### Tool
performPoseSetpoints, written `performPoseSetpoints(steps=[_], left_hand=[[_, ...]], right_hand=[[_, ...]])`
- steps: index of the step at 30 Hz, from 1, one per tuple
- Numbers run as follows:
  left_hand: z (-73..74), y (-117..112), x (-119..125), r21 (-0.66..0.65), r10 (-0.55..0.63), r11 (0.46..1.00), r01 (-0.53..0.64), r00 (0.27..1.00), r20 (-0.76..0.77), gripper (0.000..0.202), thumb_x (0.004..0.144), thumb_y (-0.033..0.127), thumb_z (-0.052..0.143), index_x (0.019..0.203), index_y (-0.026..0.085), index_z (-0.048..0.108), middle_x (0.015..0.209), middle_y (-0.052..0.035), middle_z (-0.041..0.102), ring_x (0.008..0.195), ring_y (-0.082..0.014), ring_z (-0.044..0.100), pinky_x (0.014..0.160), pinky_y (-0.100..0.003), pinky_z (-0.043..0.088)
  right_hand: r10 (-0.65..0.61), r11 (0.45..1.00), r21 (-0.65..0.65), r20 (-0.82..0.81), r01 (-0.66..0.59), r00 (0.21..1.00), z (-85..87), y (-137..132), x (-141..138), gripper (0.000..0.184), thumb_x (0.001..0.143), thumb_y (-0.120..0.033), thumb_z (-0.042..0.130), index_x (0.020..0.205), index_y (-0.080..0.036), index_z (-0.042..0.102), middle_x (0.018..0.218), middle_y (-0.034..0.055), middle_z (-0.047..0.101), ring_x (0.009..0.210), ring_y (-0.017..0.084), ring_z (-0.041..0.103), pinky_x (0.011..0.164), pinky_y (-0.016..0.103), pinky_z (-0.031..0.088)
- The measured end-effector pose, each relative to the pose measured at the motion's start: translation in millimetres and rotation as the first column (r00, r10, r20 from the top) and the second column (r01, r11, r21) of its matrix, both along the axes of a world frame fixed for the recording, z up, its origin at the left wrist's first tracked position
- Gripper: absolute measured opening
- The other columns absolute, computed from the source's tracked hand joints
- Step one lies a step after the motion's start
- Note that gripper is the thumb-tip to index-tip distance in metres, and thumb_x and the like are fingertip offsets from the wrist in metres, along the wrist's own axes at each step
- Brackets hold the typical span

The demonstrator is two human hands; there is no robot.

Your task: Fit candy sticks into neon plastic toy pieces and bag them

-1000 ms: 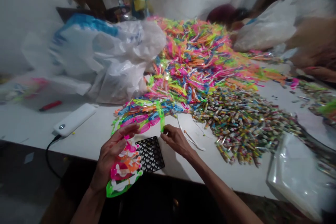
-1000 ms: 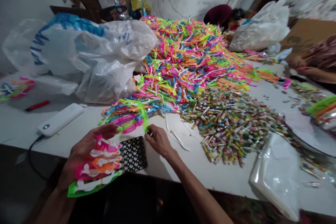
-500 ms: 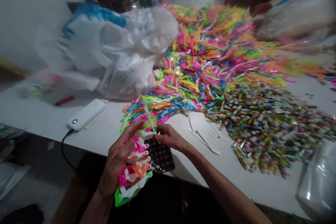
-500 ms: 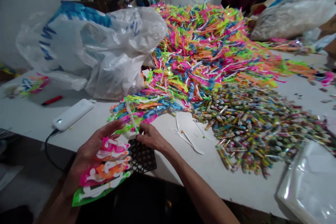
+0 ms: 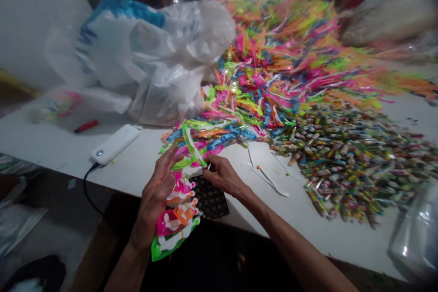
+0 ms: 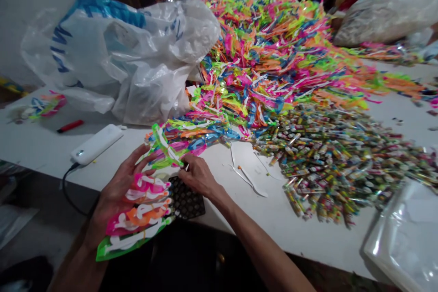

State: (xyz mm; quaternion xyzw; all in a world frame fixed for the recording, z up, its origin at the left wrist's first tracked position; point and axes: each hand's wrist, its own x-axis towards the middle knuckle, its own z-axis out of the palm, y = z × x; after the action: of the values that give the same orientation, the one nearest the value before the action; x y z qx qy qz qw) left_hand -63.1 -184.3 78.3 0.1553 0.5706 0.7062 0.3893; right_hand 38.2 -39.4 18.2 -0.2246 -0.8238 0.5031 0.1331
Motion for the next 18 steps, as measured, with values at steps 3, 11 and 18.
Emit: performPoseSetpoints(steps=[3,11,18], left_hand=[[5.9,2,6,-0.012,0.022,1.0,-0.023,0.997,-0.071,0.064,0.068,0.046,0.067,0.127,0.029,0.049,0.138,0.0001,0.044,0.133,-0.0295,0.028,0.106,-0.041,0.032],[12.0,0,10,-0.112,-0.05,0.993,0.032,0.986,-0.159,0.065,0.074,0.054,0.058,0.133,0.033,0.04,0.138,-0.0001,0.044,0.132,-0.0303,0.031,0.11,-0.046,0.024],[10.5,2,10,-0.053,-0.067,0.997,0.059,0.984,-0.164,0.067,0.074,0.052,0.059,0.135,0.038,0.035,0.144,0.0045,0.035,0.135,-0.0301,0.024,0.108,-0.046,0.031]], right_hand=[[0.095,0.964,-0.244,-0.053,-0.105,0.994,-7.7,2,-4,0.008,0.076,-0.017,0.051,0.08,-0.016,0.058,0.064,-0.0022,0.057,0.059,0.011,0.053,0.053,0.02,0.036],[0.241,0.952,-0.169,-0.108,-0.256,0.965,-17.4,8,-14,0.004,0.077,-0.014,0.054,0.078,-0.014,0.058,0.067,-0.0027,0.059,0.063,0.01,0.053,0.056,0.018,0.035],[0.342,0.852,0.342,0.209,-0.396,0.916,2.8,5,-15,0.008,0.08,-0.018,0.055,0.074,-0.014,0.059,0.065,0.0002,0.058,0.059,0.01,0.047,0.053,0.021,0.026]])
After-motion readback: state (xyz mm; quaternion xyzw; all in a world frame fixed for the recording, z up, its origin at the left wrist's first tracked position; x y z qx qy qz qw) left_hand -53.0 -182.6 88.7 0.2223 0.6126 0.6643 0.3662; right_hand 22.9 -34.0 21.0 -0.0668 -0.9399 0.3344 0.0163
